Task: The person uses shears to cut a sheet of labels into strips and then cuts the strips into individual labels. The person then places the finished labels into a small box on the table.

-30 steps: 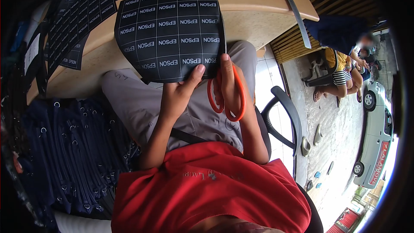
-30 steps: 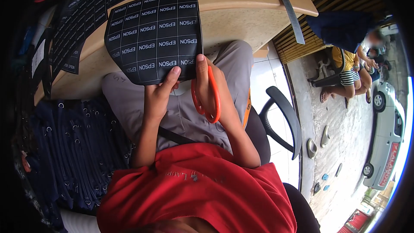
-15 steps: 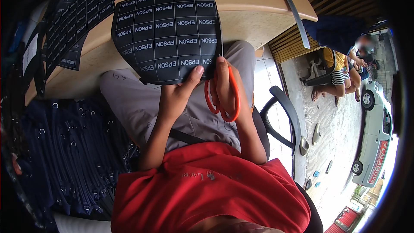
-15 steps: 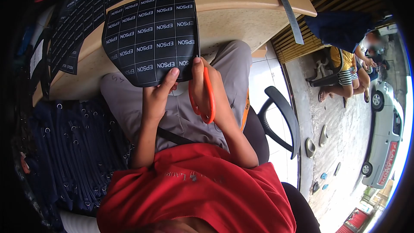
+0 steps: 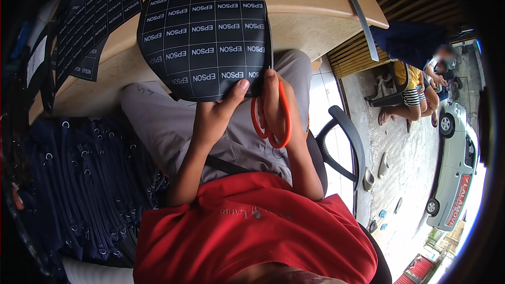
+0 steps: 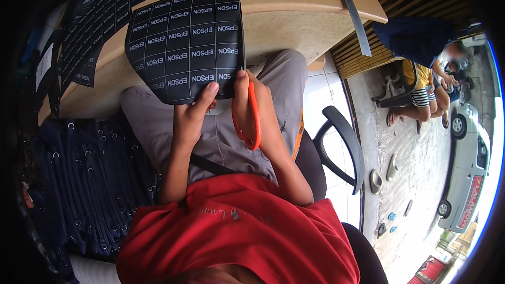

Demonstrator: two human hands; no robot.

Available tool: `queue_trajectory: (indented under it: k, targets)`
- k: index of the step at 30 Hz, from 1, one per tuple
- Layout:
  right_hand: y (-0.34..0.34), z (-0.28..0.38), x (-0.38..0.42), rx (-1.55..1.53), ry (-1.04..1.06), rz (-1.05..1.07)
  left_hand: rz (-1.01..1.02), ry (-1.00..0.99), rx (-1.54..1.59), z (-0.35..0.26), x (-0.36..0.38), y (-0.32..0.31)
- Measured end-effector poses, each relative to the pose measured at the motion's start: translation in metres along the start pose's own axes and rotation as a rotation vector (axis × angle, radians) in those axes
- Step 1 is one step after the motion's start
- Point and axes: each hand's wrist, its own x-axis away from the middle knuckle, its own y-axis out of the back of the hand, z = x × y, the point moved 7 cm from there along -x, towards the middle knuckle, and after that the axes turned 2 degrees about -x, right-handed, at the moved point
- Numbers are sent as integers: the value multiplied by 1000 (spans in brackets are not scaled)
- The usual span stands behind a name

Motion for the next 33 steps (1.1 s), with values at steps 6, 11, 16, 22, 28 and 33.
queue_trajectory:
  k: [6, 11, 16, 22, 28, 33]
  targets:
    - [0, -1, 0, -8, 4, -4, 0, 2, -15, 0, -1, 2]
    - [0, -2, 0, 6, 7, -21, 9, -9, -15, 0, -1, 2]
    - [1, -5, -2, 9, 12, -34, 21, -56, -40, -3, 1, -1]
    - [3, -9, -4, -36, -5, -54, 31, -44, -54, -2, 2, 0]
    - [6, -9, 4, -51, -36, -11, 10, -33, -32, -1, 1, 2]
    - [4, -19, 10, -37, -123, 45, 23, 3, -29, 1, 2, 2]
